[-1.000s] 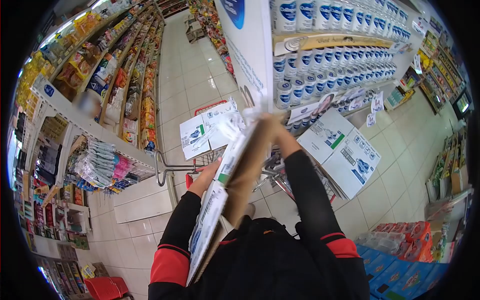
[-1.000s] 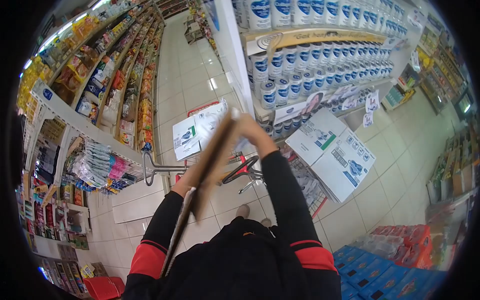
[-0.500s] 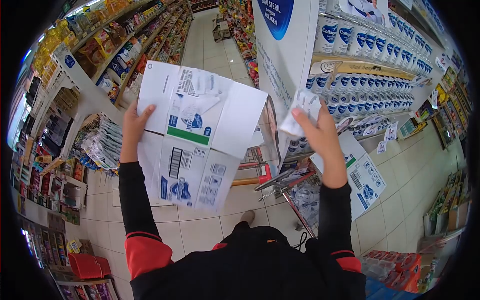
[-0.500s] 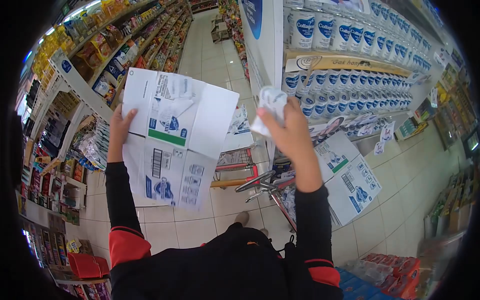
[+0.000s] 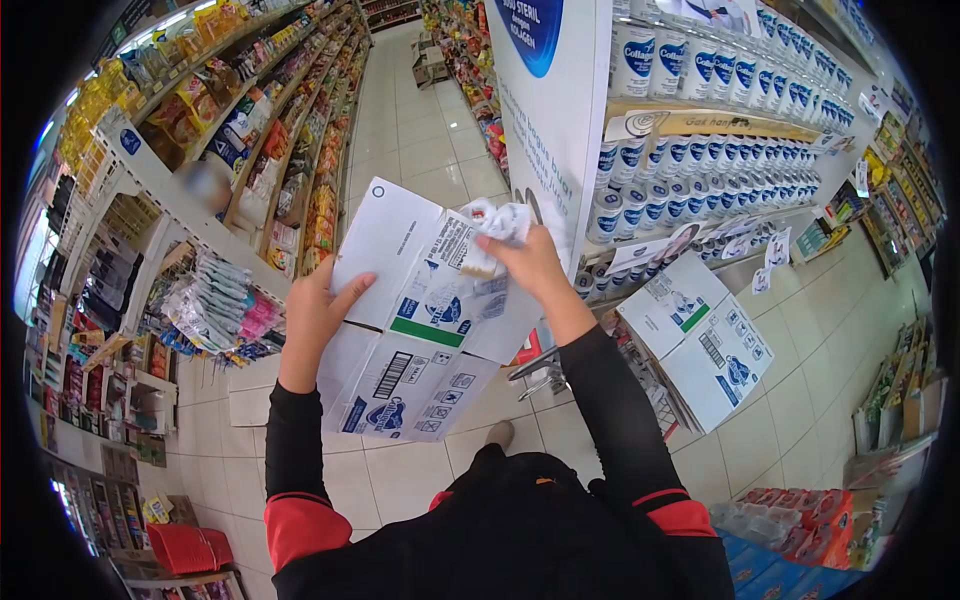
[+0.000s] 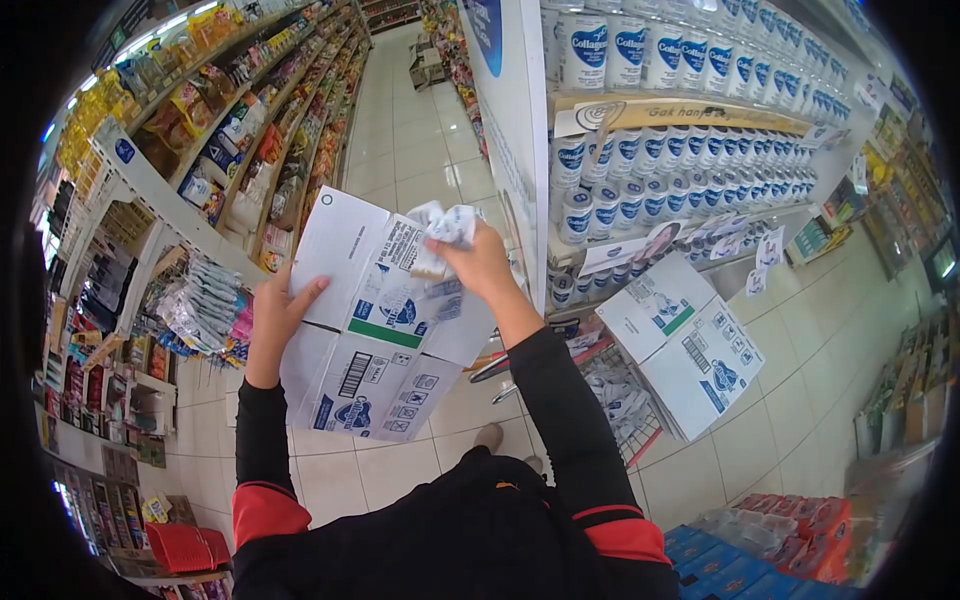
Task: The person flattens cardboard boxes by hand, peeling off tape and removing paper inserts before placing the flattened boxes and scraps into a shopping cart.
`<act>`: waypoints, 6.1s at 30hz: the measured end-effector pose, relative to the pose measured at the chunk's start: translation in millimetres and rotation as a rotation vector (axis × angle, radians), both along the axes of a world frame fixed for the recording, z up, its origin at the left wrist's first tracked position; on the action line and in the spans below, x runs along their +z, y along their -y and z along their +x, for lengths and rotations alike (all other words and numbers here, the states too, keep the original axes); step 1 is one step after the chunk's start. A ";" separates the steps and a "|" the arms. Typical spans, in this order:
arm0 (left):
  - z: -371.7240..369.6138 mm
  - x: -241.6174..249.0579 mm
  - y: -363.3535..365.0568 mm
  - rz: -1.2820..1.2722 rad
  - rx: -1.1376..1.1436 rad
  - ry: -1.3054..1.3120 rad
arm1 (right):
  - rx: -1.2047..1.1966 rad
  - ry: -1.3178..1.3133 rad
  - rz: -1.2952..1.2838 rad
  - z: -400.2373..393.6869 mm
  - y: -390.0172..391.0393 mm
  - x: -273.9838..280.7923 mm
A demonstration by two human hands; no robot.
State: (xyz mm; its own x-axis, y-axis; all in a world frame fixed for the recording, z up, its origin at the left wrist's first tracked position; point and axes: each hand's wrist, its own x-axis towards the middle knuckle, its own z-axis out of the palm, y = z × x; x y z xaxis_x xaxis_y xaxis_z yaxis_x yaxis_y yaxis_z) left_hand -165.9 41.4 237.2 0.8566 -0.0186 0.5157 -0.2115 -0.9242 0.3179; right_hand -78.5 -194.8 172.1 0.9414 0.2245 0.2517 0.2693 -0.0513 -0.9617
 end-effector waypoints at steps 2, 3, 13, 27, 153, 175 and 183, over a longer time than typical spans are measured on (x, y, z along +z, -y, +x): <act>-1.5 -3.6 2.6 -0.073 -0.022 -0.001 | -0.100 -0.028 0.308 -2.2 -3.9 -6.1; -1.1 -6.2 0.8 -0.073 -0.022 -0.004 | -0.100 -0.031 0.308 -4.3 -4.5 -8.0; 11.8 -6.9 -24.8 -0.047 0.338 0.041 | 0.034 -0.069 0.464 -41.9 0.4 -35.4; -21.8 -0.9 -64.9 0.051 0.538 0.103 | -0.341 -0.292 -0.855 -110.8 230.9 -167.3; 4.8 -244.7 31.9 -2.438 0.427 -0.160 | -0.625 0.111 -0.064 -123.7 167.5 -76.3; 77.9 -242.2 44.9 0.186 -0.227 -0.253 | -0.917 -0.250 0.157 -171.1 193.7 -129.8; 78.4 -184.8 35.6 -0.131 -0.429 -0.167 | -0.968 -0.266 0.148 -172.1 191.3 -132.4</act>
State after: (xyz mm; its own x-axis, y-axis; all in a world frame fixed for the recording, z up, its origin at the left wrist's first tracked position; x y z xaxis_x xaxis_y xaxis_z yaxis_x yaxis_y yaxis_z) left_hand -87.5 5.7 52.4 0.8573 -0.3328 0.3929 -0.5010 -0.7149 0.4878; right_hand -250.6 -386.1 39.7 0.7319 -0.6808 -0.0291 -0.0482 -0.0092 -0.9988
